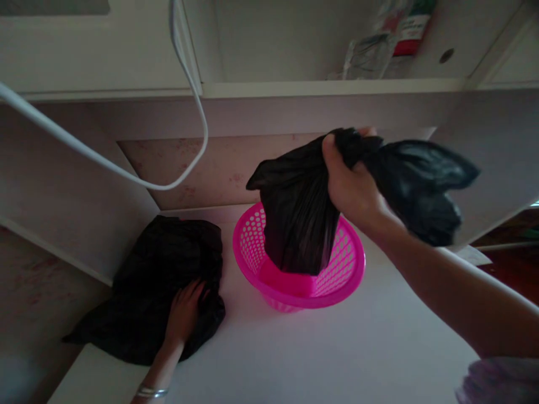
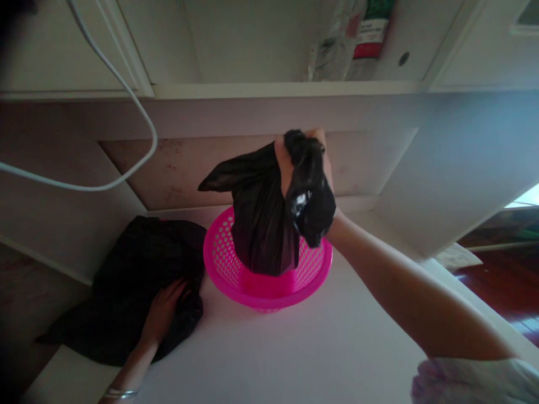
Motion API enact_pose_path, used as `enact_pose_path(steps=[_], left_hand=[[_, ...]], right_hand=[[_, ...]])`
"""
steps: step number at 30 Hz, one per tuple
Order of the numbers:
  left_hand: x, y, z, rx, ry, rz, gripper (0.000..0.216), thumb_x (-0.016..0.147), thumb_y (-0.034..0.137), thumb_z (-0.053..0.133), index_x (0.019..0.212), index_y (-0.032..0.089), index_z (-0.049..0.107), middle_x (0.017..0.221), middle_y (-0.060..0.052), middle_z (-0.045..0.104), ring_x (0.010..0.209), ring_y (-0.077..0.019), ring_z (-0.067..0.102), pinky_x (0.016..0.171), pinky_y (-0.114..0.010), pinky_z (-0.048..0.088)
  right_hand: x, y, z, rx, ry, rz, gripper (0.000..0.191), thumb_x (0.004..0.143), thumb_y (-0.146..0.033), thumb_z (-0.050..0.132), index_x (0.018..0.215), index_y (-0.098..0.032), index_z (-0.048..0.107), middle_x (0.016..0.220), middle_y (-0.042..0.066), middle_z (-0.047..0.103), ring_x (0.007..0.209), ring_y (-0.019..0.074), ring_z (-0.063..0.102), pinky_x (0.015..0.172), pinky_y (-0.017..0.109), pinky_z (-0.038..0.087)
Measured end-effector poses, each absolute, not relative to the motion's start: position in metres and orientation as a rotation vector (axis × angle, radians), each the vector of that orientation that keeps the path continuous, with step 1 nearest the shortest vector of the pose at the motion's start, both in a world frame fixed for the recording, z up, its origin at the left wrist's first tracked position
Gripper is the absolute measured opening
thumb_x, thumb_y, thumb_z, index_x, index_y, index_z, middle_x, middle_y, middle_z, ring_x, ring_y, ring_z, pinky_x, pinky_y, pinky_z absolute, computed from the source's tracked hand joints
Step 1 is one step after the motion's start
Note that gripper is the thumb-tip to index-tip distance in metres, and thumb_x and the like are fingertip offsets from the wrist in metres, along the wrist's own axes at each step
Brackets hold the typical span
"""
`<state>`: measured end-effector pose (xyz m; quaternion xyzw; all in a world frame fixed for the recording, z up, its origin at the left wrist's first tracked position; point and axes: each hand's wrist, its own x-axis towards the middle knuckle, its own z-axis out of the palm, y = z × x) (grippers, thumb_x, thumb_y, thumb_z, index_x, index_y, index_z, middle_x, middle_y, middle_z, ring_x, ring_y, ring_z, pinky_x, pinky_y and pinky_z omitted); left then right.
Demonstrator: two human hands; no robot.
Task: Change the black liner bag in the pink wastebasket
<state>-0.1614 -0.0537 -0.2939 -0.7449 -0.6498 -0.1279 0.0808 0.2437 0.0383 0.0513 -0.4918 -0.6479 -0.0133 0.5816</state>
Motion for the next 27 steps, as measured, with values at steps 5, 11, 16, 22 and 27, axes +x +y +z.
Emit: enact_pose_path(steps=[5,11,16,22,27], left_hand=[[-0.164,-0.054,-0.297,-2.223,-1.943,-0.372,0.044,0.098,0.023,0.042,0.131,0.020,0.071,0.137,-0.014,0.072,0.125,-0.0307,0.069,0.106,-0.051,0.053],[-0.165,-0.054,-0.299,-2.215,-1.951,-0.353,0.044,0.099,0.023,0.042,0.131,0.022,0.072,0.137,-0.012,0.072,0.125,-0.0295,0.069,0.107,-0.050,0.053],[-0.166,-0.053,-0.299,-2.234,-1.951,-0.356,0.044,0.101,0.025,0.041,0.133,0.019,0.070,0.139,-0.014,0.071,0.126,-0.0308,0.068,0.109,-0.052,0.052],[-0.158,-0.055,-0.283,-2.227,-2.027,-0.275,0.043,0.100,0.023,0.042,0.130,0.021,0.072,0.139,-0.015,0.070,0.129,-0.0311,0.066,0.112,-0.058,0.046],[-0.147,-0.051,-0.237,-2.145,-1.926,-0.553,0.041,0.093,0.023,0.046,0.123,0.020,0.073,0.136,-0.016,0.069,0.124,-0.0349,0.065,0.115,-0.067,0.038]], right_hand=[[0.233,0.026,0.011,-1.135,-1.507,0.019,0.038,0.099,-0.058,0.055,0.115,-0.024,0.055,0.102,0.007,0.062,0.092,0.0231,0.063,0.077,0.036,0.056],[0.247,0.009,-0.001,-1.074,-1.776,0.136,0.032,0.100,-0.046,0.059,0.127,-0.028,0.060,0.111,0.006,0.070,0.095,0.0221,0.067,0.081,0.033,0.056],[0.259,0.004,-0.005,-1.142,-1.936,0.278,0.025,0.099,-0.048,0.060,0.097,-0.025,0.069,0.086,0.003,0.072,0.078,0.0188,0.067,0.074,0.029,0.053],[0.269,0.005,-0.022,-1.139,-2.189,0.391,0.025,0.096,-0.047,0.061,0.090,-0.023,0.063,0.077,0.001,0.067,0.069,0.0165,0.060,0.064,0.028,0.045],[0.271,0.005,-0.022,-1.143,-2.316,0.534,0.017,0.095,-0.037,0.061,0.088,-0.022,0.064,0.081,0.003,0.070,0.072,0.0180,0.061,0.066,0.029,0.043]])
